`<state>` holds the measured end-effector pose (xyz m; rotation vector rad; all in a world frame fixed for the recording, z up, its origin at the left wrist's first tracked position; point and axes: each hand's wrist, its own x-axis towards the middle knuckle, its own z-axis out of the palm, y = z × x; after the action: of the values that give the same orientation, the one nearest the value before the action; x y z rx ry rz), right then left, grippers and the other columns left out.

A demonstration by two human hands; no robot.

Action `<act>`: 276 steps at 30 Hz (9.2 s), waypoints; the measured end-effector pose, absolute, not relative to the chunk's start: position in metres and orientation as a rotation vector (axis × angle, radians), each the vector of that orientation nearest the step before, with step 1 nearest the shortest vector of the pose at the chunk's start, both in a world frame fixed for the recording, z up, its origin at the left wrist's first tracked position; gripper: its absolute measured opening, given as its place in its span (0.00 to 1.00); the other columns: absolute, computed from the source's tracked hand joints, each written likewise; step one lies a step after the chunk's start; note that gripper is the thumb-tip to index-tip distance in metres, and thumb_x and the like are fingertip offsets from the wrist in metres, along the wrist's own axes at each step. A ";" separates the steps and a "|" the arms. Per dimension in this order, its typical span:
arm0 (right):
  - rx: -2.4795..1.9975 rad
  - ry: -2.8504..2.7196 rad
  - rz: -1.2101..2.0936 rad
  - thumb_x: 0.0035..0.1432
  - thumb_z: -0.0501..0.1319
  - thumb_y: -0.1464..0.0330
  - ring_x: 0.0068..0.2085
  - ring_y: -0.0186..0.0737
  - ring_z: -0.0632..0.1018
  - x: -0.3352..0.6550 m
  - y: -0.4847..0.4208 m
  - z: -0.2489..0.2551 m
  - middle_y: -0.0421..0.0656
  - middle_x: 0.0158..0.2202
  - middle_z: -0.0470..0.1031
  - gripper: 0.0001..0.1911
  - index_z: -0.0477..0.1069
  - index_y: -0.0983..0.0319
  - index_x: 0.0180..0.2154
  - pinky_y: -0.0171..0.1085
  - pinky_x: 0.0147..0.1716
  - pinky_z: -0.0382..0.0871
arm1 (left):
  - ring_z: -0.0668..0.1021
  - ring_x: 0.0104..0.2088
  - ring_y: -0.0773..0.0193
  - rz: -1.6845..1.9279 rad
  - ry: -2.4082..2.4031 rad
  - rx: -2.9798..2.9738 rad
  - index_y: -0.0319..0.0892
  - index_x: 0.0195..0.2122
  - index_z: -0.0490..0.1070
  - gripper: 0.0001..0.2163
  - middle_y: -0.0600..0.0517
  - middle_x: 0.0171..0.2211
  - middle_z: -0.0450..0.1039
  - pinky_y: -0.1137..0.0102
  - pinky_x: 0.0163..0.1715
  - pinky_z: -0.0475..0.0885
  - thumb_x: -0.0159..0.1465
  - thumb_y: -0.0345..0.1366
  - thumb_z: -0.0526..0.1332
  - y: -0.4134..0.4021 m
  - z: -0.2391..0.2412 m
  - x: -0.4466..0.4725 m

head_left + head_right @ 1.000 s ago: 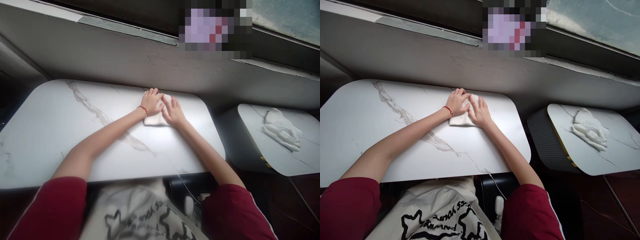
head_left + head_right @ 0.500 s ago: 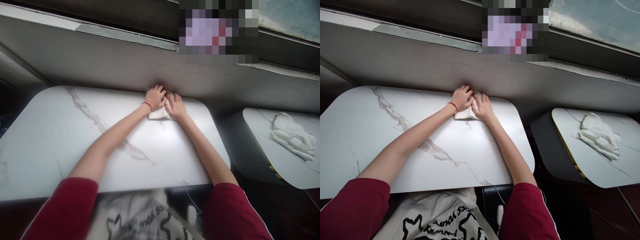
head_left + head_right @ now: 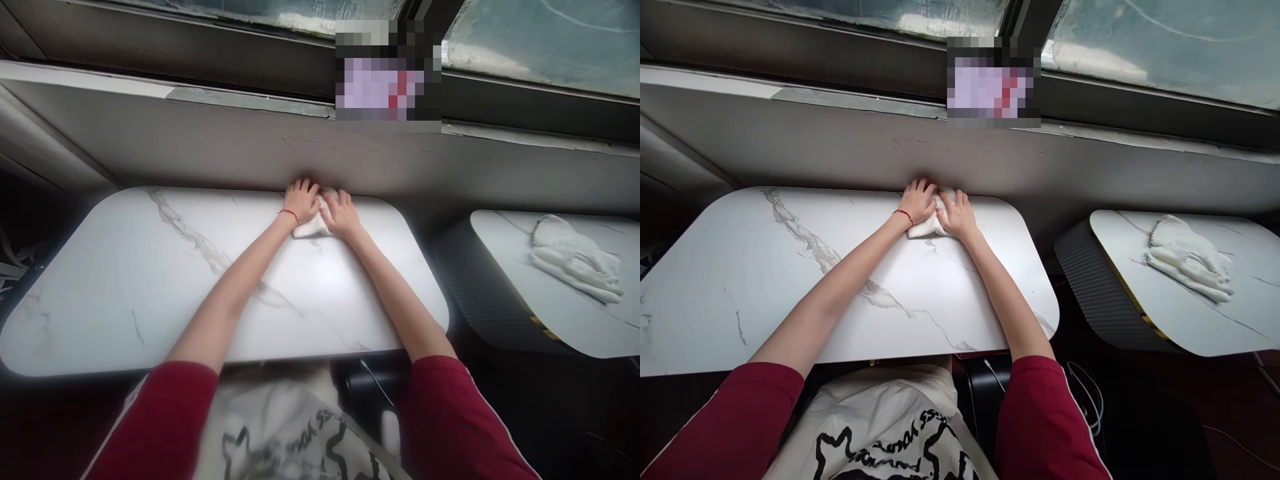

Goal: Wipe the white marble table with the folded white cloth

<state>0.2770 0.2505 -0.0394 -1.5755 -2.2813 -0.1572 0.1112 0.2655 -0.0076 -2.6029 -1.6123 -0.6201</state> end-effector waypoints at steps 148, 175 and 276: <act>-1.174 -2.295 0.155 0.69 0.48 0.51 0.70 0.64 0.55 0.217 0.242 -0.062 0.56 0.71 0.52 0.34 0.58 0.60 0.69 0.64 0.66 0.55 | 0.59 0.70 0.47 -0.366 -1.770 -2.524 0.37 0.69 0.59 0.28 0.36 0.71 0.55 0.55 0.67 0.54 0.71 0.44 0.52 0.207 -0.010 0.031; -1.028 -2.416 0.098 0.67 0.51 0.67 0.74 0.67 0.37 0.139 0.075 -0.036 0.61 0.75 0.35 0.34 0.50 0.71 0.71 0.68 0.69 0.44 | 0.56 0.72 0.44 -0.251 -1.779 -2.490 0.32 0.67 0.61 0.26 0.34 0.71 0.52 0.52 0.69 0.55 0.73 0.41 0.48 0.049 -0.004 -0.033; -0.914 -2.667 0.071 0.68 0.48 0.66 0.73 0.61 0.52 -0.081 0.142 -0.020 0.64 0.72 0.50 0.35 0.48 0.75 0.71 0.57 0.70 0.46 | 0.49 0.74 0.50 -0.214 -2.020 -2.435 0.33 0.72 0.51 0.30 0.39 0.74 0.45 0.53 0.71 0.46 0.71 0.40 0.44 0.121 -0.003 -0.240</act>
<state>-0.0815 0.1424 -0.0201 -0.9142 -2.6674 0.0708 -0.2402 0.1212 -0.0029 -2.4349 -2.0202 -0.2139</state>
